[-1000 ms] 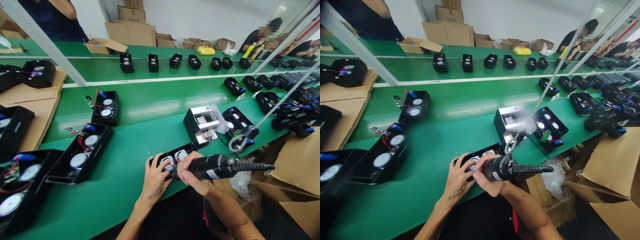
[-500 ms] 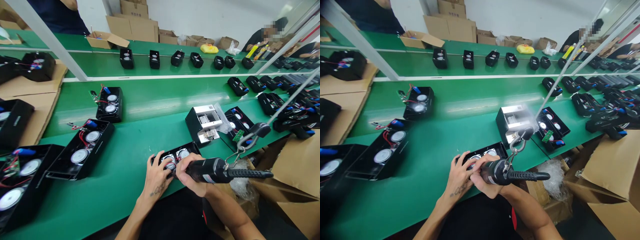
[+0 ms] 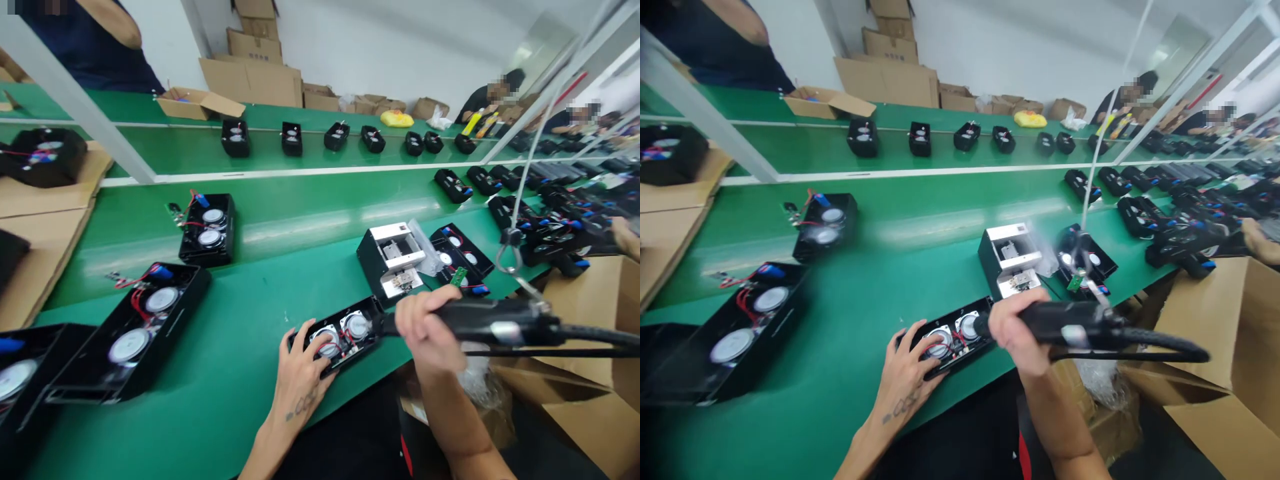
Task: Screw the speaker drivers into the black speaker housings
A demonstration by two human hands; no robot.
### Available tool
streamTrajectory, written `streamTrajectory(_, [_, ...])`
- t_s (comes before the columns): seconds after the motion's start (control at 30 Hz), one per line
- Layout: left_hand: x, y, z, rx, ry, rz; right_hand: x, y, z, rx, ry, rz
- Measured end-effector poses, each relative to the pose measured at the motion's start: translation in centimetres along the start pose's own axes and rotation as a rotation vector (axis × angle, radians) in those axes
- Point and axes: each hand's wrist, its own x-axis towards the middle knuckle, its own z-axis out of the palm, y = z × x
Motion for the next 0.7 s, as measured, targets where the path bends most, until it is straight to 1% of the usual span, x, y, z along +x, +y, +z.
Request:
streamTrajectory(0.07, [-0.2, -0.7, 0.4, 0.022, 0.015, 0.028, 4.2, -0.8, -1.4, 0.064, 0.262, -0.297])
streamTrajectory(0.13, [-0.2, -1.7, 0.8, 0.058, 0.024, 0.075, 8.4, -1.0, -3.0, 0.060, 0.509, -0.479])
streamTrajectory(0.17, [-0.3, -2.1, 0.9, 0.077, 0.027, 0.103, 10.2, -0.8, -3.7, 0.025, 0.582, -0.494])
streamTrajectory(0.2, [-0.3, -2.5, 0.9, 0.095, 0.031, 0.132, 11.6, -0.6, -4.4, -0.020, 0.609, -0.472])
streamTrajectory(0.27, [-0.2, -2.9, 0.9, 0.123, 0.045, 0.177, 12.9, -0.2, -5.4, -0.087, 0.581, -0.404])
streamTrajectory(0.33, [-0.1, -2.8, 0.9, 0.132, 0.077, 0.184, 12.1, 0.1, -6.3, -0.122, 0.528, -0.395])
streamTrajectory(0.4, [0.0, -2.6, 0.8, 0.126, 0.113, 0.167, 10.0, 0.3, -7.3, -0.184, 0.509, -0.392])
streamTrajectory(0.43, [0.1, -2.5, 0.8, 0.121, 0.126, 0.159, 8.7, 0.5, -7.9, -0.237, 0.496, -0.353])
streamTrajectory(0.47, [0.2, -2.4, 0.8, 0.115, 0.134, 0.156, 7.5, 1.0, -8.5, -0.300, 0.474, -0.285])
streamTrajectory(0.53, [0.3, -2.5, 0.7, 0.106, 0.130, 0.173, 5.3, 2.5, -9.6, -0.406, 0.406, -0.108])
streamTrajectory(0.57, [0.3, -2.6, 0.7, 0.105, 0.120, 0.184, 4.5, 3.5, -10.0, -0.430, 0.369, -0.042])
streamTrajectory(0.63, [0.3, -2.8, 0.8, 0.100, 0.106, 0.191, 3.4, 5.7, -10.5, -0.421, 0.318, 0.012])
streamTrajectory(0.7, [0.2, -2.9, 0.9, 0.089, 0.100, 0.171, 3.0, 7.5, -10.7, -0.389, 0.293, 0.014])
